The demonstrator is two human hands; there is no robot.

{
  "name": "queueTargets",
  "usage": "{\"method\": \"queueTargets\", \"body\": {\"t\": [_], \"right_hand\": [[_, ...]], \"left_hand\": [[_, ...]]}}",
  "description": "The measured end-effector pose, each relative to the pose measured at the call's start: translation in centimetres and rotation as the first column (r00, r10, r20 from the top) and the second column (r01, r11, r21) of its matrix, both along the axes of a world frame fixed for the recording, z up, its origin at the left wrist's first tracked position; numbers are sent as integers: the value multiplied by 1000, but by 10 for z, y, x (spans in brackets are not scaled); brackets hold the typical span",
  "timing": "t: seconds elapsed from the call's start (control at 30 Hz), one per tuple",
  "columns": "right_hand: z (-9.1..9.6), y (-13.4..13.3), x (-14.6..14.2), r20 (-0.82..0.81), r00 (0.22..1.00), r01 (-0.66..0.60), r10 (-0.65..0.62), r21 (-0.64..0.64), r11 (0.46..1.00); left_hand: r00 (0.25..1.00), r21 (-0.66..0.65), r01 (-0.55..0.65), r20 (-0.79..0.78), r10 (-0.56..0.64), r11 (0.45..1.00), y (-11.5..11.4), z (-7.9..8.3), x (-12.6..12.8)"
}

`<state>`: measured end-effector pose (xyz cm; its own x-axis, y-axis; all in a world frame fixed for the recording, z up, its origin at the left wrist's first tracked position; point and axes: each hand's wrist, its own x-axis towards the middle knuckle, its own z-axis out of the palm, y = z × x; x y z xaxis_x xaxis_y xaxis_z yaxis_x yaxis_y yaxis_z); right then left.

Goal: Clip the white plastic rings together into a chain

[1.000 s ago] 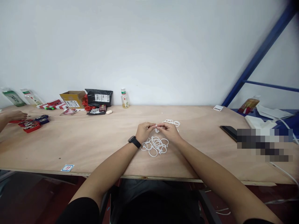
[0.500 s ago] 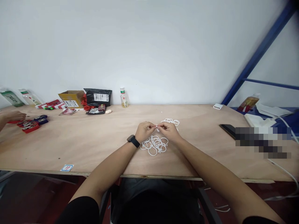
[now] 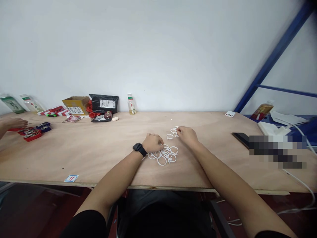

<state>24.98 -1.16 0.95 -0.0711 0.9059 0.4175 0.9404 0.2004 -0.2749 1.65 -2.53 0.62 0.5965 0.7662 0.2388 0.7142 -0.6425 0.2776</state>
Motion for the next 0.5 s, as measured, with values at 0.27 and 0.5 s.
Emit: {"method": "queueTargets", "body": {"t": [0.27,0.5], "right_hand": [[-4,-7,-16,-257,934,-230,246,93,969],[-9,-20,-42,-265,839,-446,475,166,879]], "left_hand": [[982,2,-129,141,127,992,4,2,2],[861,13,-97,502,77,995,14,-10,1]]}}
